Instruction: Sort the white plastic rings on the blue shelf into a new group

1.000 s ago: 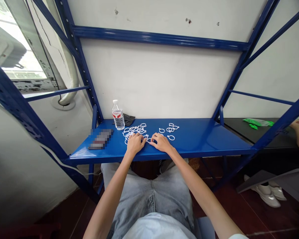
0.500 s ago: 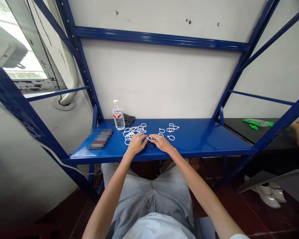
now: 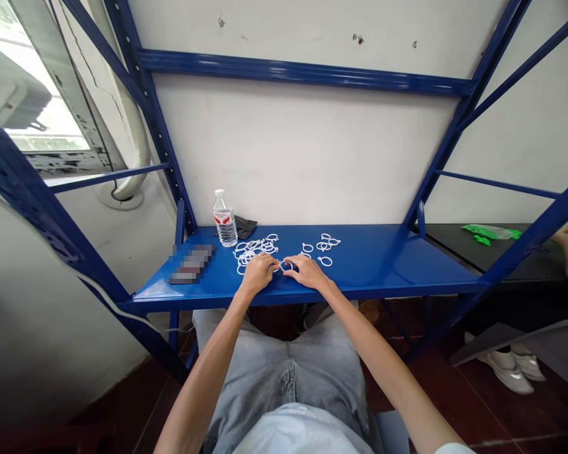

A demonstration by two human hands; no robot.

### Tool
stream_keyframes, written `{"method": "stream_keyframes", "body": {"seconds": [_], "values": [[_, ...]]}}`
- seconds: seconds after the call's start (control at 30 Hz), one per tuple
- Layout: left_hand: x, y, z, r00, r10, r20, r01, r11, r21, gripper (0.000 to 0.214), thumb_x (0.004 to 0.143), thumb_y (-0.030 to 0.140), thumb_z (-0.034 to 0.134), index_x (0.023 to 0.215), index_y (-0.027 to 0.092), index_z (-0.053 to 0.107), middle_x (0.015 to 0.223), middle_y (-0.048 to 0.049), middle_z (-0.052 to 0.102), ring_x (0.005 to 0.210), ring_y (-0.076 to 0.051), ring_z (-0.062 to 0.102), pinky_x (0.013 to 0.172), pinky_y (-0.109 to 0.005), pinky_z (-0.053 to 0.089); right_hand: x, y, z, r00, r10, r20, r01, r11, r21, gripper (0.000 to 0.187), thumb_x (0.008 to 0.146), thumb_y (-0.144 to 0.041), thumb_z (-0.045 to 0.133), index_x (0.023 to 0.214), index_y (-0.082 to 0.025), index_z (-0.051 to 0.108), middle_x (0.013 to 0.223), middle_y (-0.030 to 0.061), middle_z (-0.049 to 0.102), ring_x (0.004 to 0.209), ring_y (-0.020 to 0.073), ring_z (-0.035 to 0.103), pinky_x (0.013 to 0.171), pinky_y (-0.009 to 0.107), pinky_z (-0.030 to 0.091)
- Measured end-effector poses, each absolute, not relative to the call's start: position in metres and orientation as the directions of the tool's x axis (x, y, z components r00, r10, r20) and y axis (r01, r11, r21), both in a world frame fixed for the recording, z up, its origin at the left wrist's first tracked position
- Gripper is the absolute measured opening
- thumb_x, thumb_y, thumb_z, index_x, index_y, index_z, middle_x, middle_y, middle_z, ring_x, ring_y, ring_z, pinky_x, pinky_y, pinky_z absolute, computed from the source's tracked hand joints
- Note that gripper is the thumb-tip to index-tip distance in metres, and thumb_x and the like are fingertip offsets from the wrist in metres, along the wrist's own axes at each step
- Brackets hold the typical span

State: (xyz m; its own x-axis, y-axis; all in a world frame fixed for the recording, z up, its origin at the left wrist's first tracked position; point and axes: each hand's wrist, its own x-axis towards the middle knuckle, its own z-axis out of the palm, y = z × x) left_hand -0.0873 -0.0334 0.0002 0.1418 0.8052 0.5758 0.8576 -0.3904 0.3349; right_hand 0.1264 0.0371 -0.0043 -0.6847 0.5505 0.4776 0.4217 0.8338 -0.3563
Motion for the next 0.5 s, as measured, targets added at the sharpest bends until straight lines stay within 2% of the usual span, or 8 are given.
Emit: {"method": "stream_keyframes", "body": {"seconds": [0.17,0.27,0.33,0.4,0.5], "values": [[-0.087,-0.034,0.001,0.139,0.82,0.555,0.88,-0.359,0.31,0.027,0.101,0.025,0.057,0.09,0.025,0.081,0.097,-0.0077,0.08,0.098,-0.027,0.068,0.091,-0.042,0.054,0.125,0.036,-0.004,-0.686,0.545,0.483,0.432,0.838,-0.332,0.033,0.097,-0.034,0.075,0.129,-0.026,0.073,0.116,0.0059,0.079,0.108,0.0261,0.07,0.096,0.039,0.053],[-0.085,-0.034,0.001,0.155,0.811,0.564,0.899,-0.353,0.261,0.026,0.104,0.03,0.055,0.1,0.025,0.081,0.104,-0.0086,0.08,0.102,-0.028,0.068,0.094,-0.042,0.053,0.124,0.036,-0.005,-0.654,0.567,0.501,0.474,0.823,-0.312,0.032,0.098,-0.035,0.074,0.129,-0.026,0.072,0.116,0.0065,0.078,0.108,0.0272,0.069,0.096,0.041,0.053],[-0.084,-0.033,-0.001,0.139,0.803,0.58,0.923,-0.317,0.218,0.029,0.104,0.039,0.057,0.118,0.024,0.078,0.118,-0.0108,0.078,0.112,-0.031,0.067,0.1,-0.045,0.05,0.124,0.039,-0.007,-0.541,0.618,0.57,0.546,0.774,-0.32,0.034,0.099,-0.035,0.07,0.131,-0.024,0.072,0.12,0.0101,0.077,0.112,0.03,0.066,0.1,0.045,0.052],[-0.082,-0.031,-0.003,0.088,0.803,0.589,0.953,-0.241,0.186,0.045,0.101,0.049,0.061,0.135,0.022,0.07,0.132,-0.0141,0.073,0.122,-0.036,0.064,0.105,-0.049,0.047,0.125,0.044,-0.009,-0.344,0.669,0.659,0.628,0.686,-0.369,0.039,0.102,-0.036,0.065,0.137,-0.02,0.069,0.128,0.0157,0.074,0.121,0.0344,0.062,0.107,0.052,0.048],[-0.079,-0.029,-0.006,0.031,0.831,0.555,0.976,-0.145,0.162,0.06,0.094,0.054,0.069,0.142,0.02,0.065,0.131,-0.017,0.073,0.124,-0.041,0.063,0.108,-0.053,0.044,0.127,0.049,-0.012,-0.13,0.694,0.709,0.682,0.581,-0.444,0.053,0.102,-0.041,0.062,0.148,-0.015,0.061,0.146,0.0224,0.062,0.136,0.0409,0.051,0.113,0.062,0.041]]}}
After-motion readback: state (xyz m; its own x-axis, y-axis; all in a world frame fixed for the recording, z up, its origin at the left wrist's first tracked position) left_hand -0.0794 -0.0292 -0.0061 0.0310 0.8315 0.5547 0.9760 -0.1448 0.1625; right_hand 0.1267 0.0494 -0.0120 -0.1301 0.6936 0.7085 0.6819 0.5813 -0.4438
